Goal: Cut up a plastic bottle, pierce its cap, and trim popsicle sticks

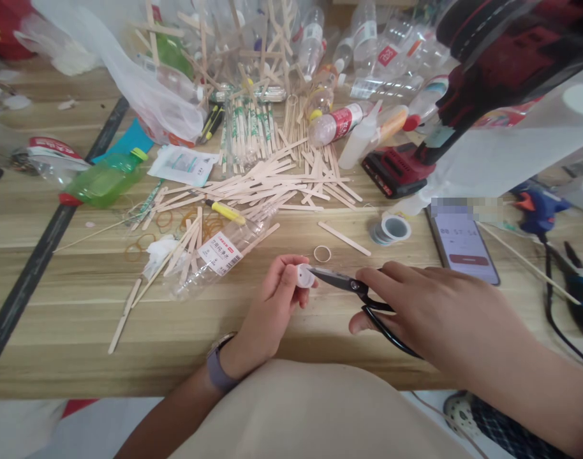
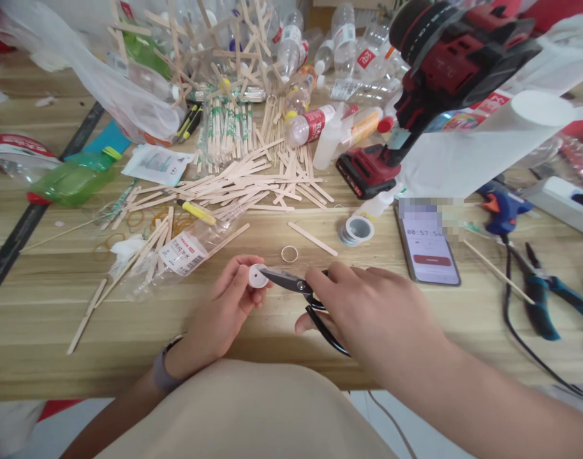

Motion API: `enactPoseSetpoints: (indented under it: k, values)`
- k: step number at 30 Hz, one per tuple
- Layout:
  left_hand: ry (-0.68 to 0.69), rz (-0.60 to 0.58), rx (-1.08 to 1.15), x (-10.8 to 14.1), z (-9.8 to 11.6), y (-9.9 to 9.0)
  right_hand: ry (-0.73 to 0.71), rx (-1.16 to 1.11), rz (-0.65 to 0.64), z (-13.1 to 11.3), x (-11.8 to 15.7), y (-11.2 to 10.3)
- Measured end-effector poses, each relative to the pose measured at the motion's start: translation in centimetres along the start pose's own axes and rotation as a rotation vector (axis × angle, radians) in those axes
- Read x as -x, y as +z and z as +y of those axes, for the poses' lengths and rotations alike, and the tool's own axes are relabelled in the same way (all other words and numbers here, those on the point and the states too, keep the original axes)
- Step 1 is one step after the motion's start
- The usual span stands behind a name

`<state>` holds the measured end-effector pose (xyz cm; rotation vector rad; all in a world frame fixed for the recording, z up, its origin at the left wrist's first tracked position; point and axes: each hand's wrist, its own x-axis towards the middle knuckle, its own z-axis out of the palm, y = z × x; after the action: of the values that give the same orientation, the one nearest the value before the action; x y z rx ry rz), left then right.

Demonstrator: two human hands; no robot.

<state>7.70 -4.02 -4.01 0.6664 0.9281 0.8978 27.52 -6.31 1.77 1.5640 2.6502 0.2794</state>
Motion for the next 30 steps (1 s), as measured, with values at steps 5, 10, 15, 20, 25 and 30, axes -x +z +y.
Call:
enactPoseSetpoints:
  k: [5, 10, 15, 20, 25, 30]
  values:
    - [0.032, -0.057, 0.01, 0.1, 0.1, -0.1, -0.029, -0.043, -0.005, 0.5, -0.1, 0.0]
    - [0.037, -0.106, 0.023, 0.0, -0.2, -0.4, -0.064, -0.039, -0.021, 0.4, 0.0, -0.7]
    - [0.03, -0.126, 0.021, 0.0, -0.3, -0.5, -0.078, -0.017, -0.024, 0.3, 0.0, -0.9]
    - [0.026, -0.138, 0.061, 0.0, -0.3, -0.5, -0.074, 0.004, -0.008, 0.2, 0.0, -0.8]
    - [0.031, -0.161, 0.098, -0.1, -0.4, -0.5, -0.062, 0.013, 0.01, 0.2, -0.1, -1.0]
    - [0.032, -0.174, 0.124, -0.2, -0.5, -0.6, -0.068, 0.027, 0.003, 0.3, -0.1, -0.8]
